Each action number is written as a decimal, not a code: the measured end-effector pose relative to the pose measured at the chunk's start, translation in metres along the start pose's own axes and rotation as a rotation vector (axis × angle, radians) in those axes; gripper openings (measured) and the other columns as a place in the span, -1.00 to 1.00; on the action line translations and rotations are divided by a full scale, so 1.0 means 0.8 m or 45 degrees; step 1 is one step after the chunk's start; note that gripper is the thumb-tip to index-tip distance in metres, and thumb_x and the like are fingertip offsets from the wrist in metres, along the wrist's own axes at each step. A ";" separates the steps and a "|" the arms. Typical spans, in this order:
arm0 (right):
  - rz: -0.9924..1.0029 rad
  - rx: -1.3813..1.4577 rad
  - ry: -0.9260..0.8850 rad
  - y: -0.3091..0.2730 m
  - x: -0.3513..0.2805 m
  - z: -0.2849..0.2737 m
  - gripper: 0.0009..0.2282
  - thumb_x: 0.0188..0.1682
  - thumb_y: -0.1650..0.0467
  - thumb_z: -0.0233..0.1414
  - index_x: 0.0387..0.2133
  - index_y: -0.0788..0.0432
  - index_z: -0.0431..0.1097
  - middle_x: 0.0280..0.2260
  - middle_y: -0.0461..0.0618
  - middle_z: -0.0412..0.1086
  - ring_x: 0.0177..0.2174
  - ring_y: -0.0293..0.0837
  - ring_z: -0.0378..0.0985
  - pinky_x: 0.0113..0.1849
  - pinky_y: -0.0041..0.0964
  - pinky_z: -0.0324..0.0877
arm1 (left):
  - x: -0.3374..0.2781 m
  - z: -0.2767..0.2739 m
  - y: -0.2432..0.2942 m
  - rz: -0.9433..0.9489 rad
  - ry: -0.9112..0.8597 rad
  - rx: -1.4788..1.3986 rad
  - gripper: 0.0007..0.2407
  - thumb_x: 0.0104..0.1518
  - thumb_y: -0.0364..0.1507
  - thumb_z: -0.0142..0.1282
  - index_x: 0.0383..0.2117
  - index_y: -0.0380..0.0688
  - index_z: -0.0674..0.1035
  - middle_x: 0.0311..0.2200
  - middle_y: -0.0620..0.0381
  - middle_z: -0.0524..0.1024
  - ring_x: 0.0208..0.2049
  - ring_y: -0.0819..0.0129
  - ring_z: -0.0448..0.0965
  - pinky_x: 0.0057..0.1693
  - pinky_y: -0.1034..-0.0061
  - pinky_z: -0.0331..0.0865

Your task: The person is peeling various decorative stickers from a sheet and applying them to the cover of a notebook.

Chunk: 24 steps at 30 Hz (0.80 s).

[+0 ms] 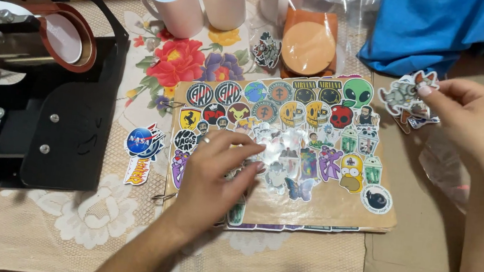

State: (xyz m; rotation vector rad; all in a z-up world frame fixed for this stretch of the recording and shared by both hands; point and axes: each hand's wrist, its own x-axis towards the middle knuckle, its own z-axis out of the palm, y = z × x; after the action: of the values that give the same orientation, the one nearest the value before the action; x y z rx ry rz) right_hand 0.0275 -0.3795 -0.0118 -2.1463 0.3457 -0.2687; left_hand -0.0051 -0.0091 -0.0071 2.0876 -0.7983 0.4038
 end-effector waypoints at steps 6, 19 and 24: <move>-0.060 -1.385 0.233 0.080 0.043 0.006 -0.71 0.10 0.02 0.08 -0.17 -0.16 0.62 -0.36 0.25 0.61 -0.28 0.31 0.62 -0.33 0.09 0.37 | 0.017 -0.037 -0.009 -0.376 -0.260 -0.162 -0.86 0.06 -0.42 0.27 -0.27 -0.06 0.71 -0.33 0.23 0.63 -0.25 0.41 0.55 -0.19 0.57 0.33; -0.471 -0.399 -0.762 -0.091 -0.115 0.100 -0.83 -0.22 0.19 0.28 -0.37 -0.15 0.60 -0.69 -0.20 0.46 -0.65 -0.24 0.36 -0.45 -0.36 0.23 | 0.022 -0.072 -0.052 -0.070 -0.973 -0.120 -0.54 -0.19 -0.43 0.44 -0.06 -0.05 0.59 -0.09 0.12 0.50 0.00 0.20 0.46 0.08 0.36 0.27; -0.785 -0.564 -0.961 -0.104 -0.157 0.157 -0.56 -0.09 0.00 0.08 -0.03 -0.09 0.37 -0.35 -0.05 0.49 -0.35 0.14 0.55 -0.42 0.08 0.36 | 0.013 -0.081 -0.073 -0.001 -1.109 -0.052 -0.21 -0.19 -0.27 0.50 0.27 -0.01 0.32 0.43 0.01 -0.05 0.46 -0.10 -0.36 0.37 -0.14 -0.43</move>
State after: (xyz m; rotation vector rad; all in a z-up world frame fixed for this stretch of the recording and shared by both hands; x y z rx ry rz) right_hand -0.0380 -0.1945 -0.0207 -2.5504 -0.7626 0.3148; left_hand 0.0417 0.0649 0.0018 2.2032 -1.2694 -0.5727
